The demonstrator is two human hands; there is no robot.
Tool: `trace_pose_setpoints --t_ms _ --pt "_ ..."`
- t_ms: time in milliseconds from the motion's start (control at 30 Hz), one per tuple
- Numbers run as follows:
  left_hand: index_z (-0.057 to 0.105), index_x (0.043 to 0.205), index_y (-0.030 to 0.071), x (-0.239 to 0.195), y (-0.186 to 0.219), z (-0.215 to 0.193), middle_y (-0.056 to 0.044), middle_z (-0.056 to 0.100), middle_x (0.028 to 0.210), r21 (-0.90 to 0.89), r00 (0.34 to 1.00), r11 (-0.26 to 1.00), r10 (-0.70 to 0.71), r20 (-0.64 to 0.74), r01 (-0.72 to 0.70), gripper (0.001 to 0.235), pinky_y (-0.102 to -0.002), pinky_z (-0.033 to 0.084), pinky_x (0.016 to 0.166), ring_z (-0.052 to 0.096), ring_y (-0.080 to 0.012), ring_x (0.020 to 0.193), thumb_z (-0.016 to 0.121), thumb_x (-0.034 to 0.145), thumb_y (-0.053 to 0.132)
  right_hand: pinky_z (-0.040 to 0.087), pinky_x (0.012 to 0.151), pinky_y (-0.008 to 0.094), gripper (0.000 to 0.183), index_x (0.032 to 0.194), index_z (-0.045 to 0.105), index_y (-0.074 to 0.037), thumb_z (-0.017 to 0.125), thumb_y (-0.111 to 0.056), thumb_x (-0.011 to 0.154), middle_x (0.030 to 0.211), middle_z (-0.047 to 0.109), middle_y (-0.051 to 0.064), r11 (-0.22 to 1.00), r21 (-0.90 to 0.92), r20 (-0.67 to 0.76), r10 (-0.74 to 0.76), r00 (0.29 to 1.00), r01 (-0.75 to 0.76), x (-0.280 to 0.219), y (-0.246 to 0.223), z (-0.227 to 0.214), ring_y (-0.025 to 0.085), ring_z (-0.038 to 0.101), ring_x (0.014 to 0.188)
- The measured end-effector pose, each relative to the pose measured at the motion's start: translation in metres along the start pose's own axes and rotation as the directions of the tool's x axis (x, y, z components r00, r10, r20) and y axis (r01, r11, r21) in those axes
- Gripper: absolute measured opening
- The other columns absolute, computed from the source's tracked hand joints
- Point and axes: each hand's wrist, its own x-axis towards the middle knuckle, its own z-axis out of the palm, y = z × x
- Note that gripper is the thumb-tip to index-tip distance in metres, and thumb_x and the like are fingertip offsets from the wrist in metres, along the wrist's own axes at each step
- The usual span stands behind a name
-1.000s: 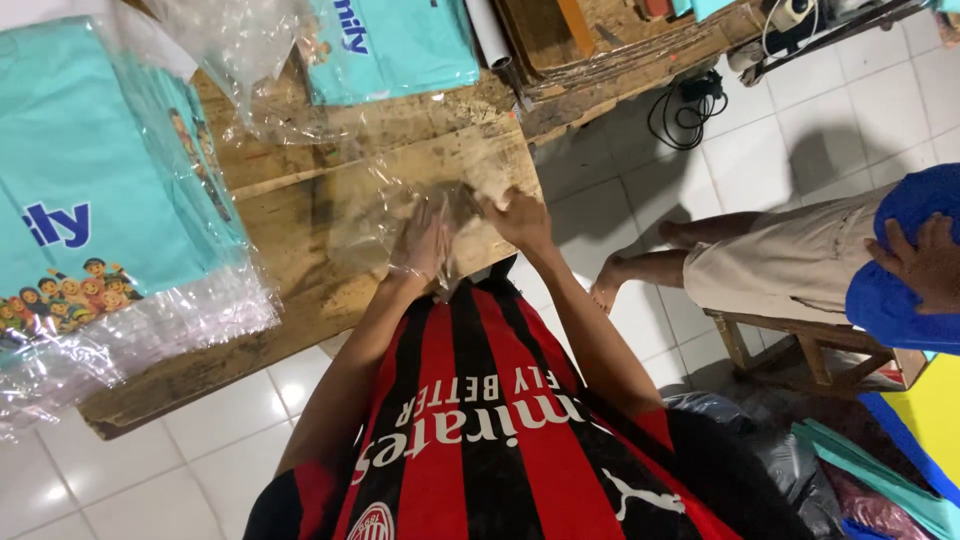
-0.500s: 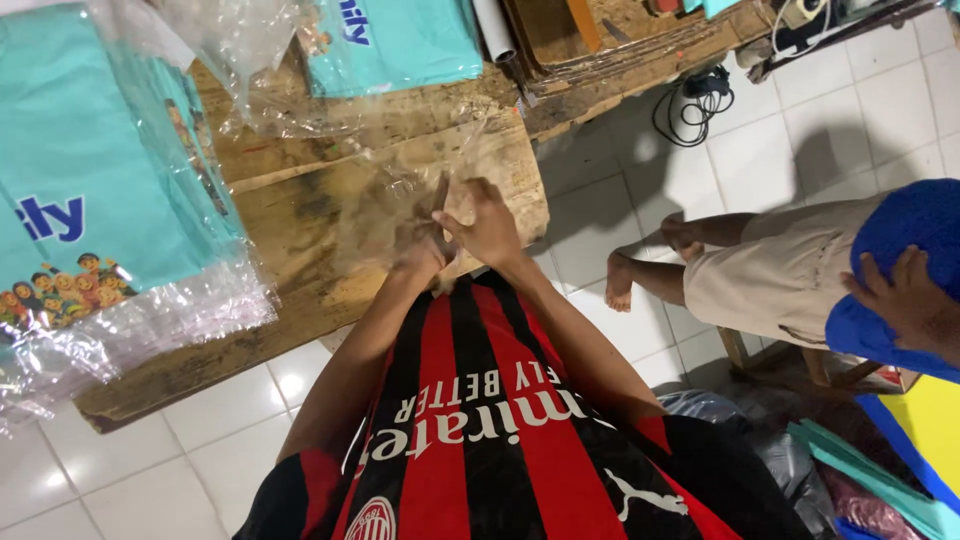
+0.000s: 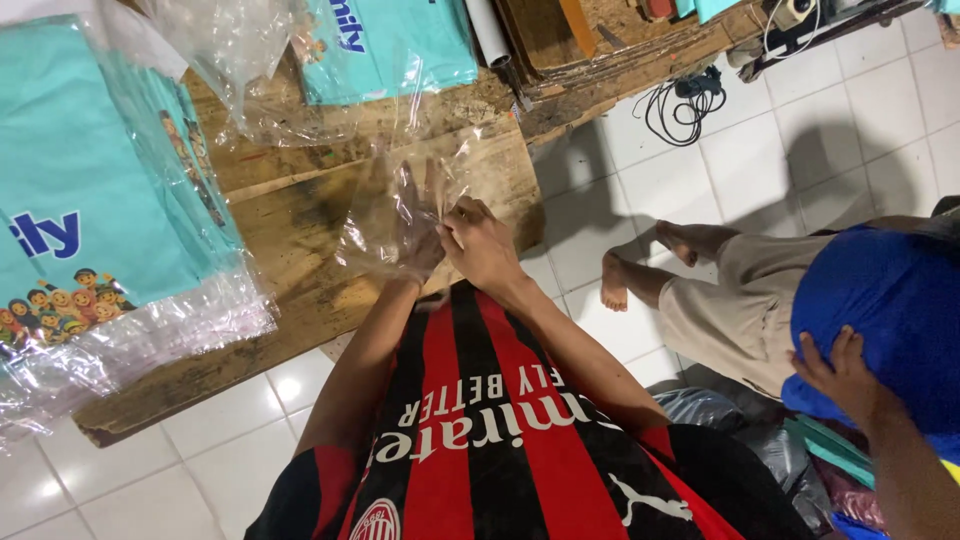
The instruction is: Folding printed t-shirts and placing them into clear plastic bags for packaging
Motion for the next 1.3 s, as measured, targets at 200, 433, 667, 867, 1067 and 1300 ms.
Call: trace_pose_setpoints --t_ms 200,433,667,867,1067,1300 --pt "0.031 0.158 0.008 -0.003 -0.026 0.009 -0.016 0.05 0.145 -0.419 0.983 0.899 -0.17 -0.07 0.126 0.063 -0.041 0.051 0.102 0.053 -0.0332 0.128 0.05 0.104 0.032 0.057 0.05 0.04 0.016 0.085 0.066 -0.008 0.067 -0.019 0.096 0.087 0.054 0.005 0.998 -0.056 0.048 -0.032 0.998 0.035 -0.009 0.002 -0.001 0.03 0.066 0.082" --pt "0.031 0.16 0.021 -0.003 -0.053 0.019 0.0 0.047 0.149 -0.826 0.912 0.536 -0.405 -0.069 0.175 0.063 -0.032 0.054 0.095 0.055 -0.0204 0.122 0.042 0.108 0.053 0.055 0.059 0.053 0.021 0.095 0.07 -0.005 0.061 -0.024 0.094 0.078 0.068 0.025 0.956 0.287 -0.102 0.1 0.99 -0.066 -0.004 0.019 -0.003 0.05 0.068 0.075" --pt "-0.004 0.168 0.036 0.017 0.057 -0.019 -0.018 -0.007 0.173 -0.26 0.891 0.859 -0.454 0.015 0.442 0.095 -0.069 0.019 0.12 0.004 -0.0474 0.156 0.053 0.1 0.072 0.054 0.091 0.057 0.054 0.132 0.056 0.015 0.072 -0.029 0.105 0.128 0.059 0.039 0.417 0.757 0.25 0.526 0.813 -0.503 -0.003 0.095 0.001 0.051 0.06 0.122" --pt "-0.003 0.166 0.035 0.043 0.103 -0.042 -0.017 0.014 0.173 -0.219 0.809 0.795 -0.586 -0.039 0.565 0.081 -0.068 0.032 0.117 0.032 -0.0477 0.149 0.043 0.104 0.06 0.066 0.06 0.042 0.009 0.091 0.071 0.001 0.07 -0.007 0.095 0.076 0.071 0.02 0.166 0.878 0.257 0.627 0.735 -0.449 -0.003 0.123 0.085 0.023 0.071 0.06" --pt "0.054 0.139 0.006 0.02 0.018 -0.013 -0.014 0.074 0.107 -0.575 0.806 0.676 -0.59 -0.046 0.462 0.048 -0.029 0.057 0.087 0.069 -0.0191 0.098 0.053 0.109 0.044 0.065 0.058 0.038 0.012 0.094 0.074 -0.001 0.071 -0.013 0.094 0.071 0.069 0.018 0.206 0.841 0.239 0.687 0.686 -0.5 0.011 0.107 0.045 0.019 0.066 0.052" --pt "0.037 0.157 0.003 0.048 0.095 -0.044 -0.037 0.023 0.162 -0.482 0.928 0.795 -0.342 0.146 0.369 0.074 -0.062 0.017 0.127 0.028 -0.0571 0.147 0.042 0.107 0.057 0.065 0.057 0.034 0.014 0.088 0.069 -0.004 0.076 -0.014 0.094 0.065 0.063 0.009 0.145 0.866 0.313 0.588 0.746 -0.478 0.013 0.099 0.045 0.012 0.06 0.05"
